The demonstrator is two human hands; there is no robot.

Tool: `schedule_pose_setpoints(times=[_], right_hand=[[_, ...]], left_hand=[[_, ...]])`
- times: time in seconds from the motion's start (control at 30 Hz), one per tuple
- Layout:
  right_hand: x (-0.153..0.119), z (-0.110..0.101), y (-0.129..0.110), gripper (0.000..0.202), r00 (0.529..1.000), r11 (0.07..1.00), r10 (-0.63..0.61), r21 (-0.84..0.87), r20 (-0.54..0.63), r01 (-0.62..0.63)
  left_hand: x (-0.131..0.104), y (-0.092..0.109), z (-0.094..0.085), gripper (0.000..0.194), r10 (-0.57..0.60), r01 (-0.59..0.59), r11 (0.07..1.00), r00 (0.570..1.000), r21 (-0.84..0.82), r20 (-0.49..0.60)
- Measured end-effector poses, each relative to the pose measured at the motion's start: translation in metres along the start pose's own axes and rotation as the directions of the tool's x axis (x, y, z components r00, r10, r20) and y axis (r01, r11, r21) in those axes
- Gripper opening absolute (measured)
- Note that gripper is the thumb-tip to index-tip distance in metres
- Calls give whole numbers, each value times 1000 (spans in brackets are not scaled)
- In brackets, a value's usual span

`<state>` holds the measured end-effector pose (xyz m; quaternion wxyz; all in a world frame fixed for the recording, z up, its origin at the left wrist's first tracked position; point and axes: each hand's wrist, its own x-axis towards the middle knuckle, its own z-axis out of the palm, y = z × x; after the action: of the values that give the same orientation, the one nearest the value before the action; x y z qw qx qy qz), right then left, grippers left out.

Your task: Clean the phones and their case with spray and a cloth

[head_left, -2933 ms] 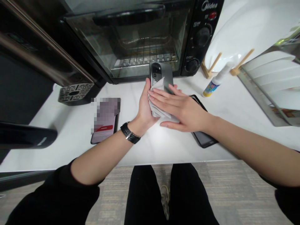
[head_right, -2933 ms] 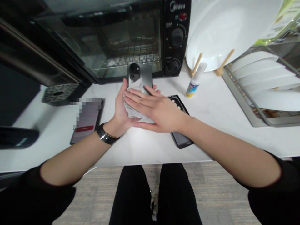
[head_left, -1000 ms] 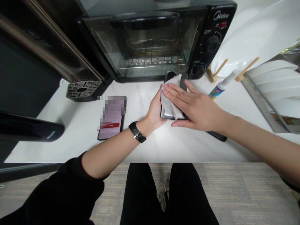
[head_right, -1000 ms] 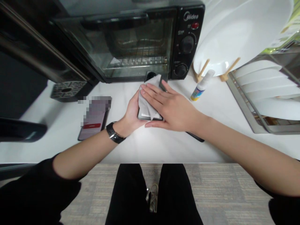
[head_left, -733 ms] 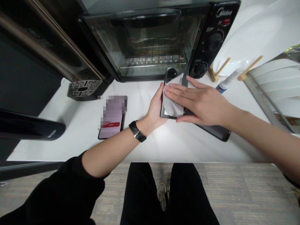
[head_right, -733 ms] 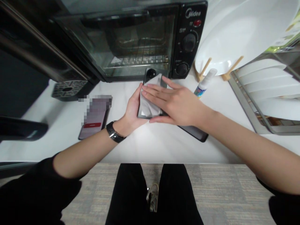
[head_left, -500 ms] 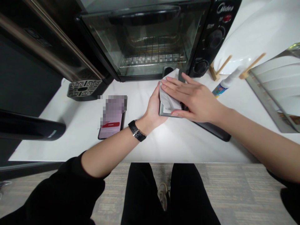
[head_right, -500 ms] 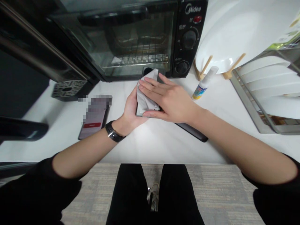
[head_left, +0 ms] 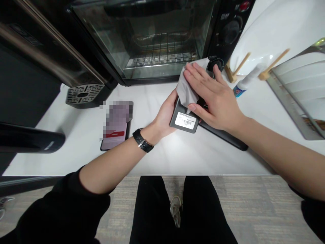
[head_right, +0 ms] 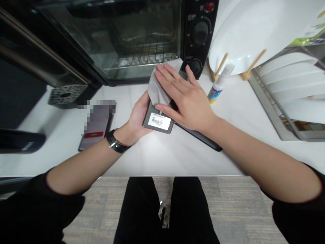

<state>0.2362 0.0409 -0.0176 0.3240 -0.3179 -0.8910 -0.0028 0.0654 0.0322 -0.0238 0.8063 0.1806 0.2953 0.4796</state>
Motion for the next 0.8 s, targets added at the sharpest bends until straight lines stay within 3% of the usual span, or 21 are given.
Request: schedule_pose_setpoints(times=[0.07,0.13,0.23,0.3,0.37,0.47,0.6,0.7,0.8], right_hand=[[-1,2,-2,72,1000,1000,-22,-1,-7,22],[-3,3,-4,69,991,991,-133,34,23,132],[-5,5,-8,60,932,928,-358,128,58,349],[-6,6,-9,57,907,903,-417,144,59,406],[-6,7,-7,56,935,933,-352,104,51,345],[-5,5,-1,65,987,988,-156,21,44,155],[-3,1,3,78,1000,999,12,-35,7,-12],[-3,-2,1,79,1000,1000,-11,-25,-16,10],[-4,-1,-4,72,982,982,-187,37,31,186]], left_hand=[[0,0,-2,31,24,-24,1000,999,6,25],[-1,3,-4,35,28,-28,1000,1000,-1,11],[-5,9,-6,52,-28,28,1000,1000,13,-5],[-7,13,-5,60,-34,35,999,999,30,-14],[-8,13,-3,59,10,-9,1000,999,21,-33],[-7,9,2,49,69,-69,997,997,-17,-40],[-6,1,7,40,90,-90,996,996,-2,3],[-6,-2,6,39,111,-112,993,993,29,36],[-9,2,4,42,124,-124,991,992,45,1]])
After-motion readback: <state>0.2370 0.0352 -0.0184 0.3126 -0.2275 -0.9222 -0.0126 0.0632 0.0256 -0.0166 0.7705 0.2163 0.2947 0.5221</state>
